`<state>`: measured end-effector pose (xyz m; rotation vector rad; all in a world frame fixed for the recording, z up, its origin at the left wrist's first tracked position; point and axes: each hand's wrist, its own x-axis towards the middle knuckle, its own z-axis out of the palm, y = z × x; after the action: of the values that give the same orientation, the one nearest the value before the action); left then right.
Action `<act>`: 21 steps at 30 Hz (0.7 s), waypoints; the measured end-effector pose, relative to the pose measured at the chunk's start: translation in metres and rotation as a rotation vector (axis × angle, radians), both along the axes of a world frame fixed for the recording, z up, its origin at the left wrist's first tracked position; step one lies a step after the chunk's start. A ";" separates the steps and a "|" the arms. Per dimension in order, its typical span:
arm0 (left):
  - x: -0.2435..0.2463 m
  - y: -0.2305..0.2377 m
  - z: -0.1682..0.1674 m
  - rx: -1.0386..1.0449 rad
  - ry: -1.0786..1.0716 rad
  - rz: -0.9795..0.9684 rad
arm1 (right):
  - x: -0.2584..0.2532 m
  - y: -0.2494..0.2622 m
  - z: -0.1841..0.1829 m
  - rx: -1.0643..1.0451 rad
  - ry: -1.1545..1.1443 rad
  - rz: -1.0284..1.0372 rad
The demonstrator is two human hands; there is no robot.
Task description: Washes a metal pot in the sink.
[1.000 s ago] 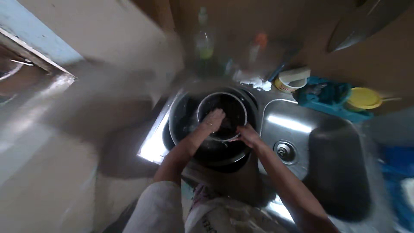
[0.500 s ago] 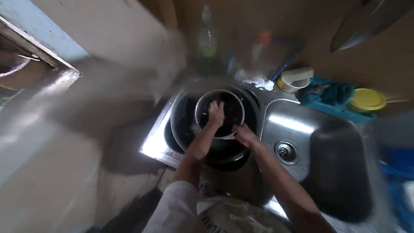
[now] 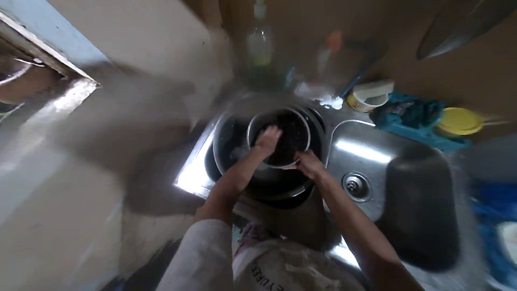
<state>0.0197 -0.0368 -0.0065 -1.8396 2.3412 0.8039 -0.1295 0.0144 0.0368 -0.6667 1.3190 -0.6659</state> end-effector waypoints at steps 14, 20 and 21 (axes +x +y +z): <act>-0.015 0.010 0.003 0.169 -0.198 0.107 | 0.003 -0.003 0.003 -0.048 0.059 -0.020; -0.013 0.017 0.011 0.373 0.026 0.049 | 0.001 0.001 -0.009 0.026 -0.039 -0.088; -0.010 0.013 0.005 0.276 -0.147 0.051 | 0.001 0.004 -0.010 0.042 -0.050 -0.093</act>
<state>0.0098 -0.0234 -0.0015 -1.7815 1.9893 0.9109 -0.1285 0.0181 0.0269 -0.5542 1.3205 -0.7233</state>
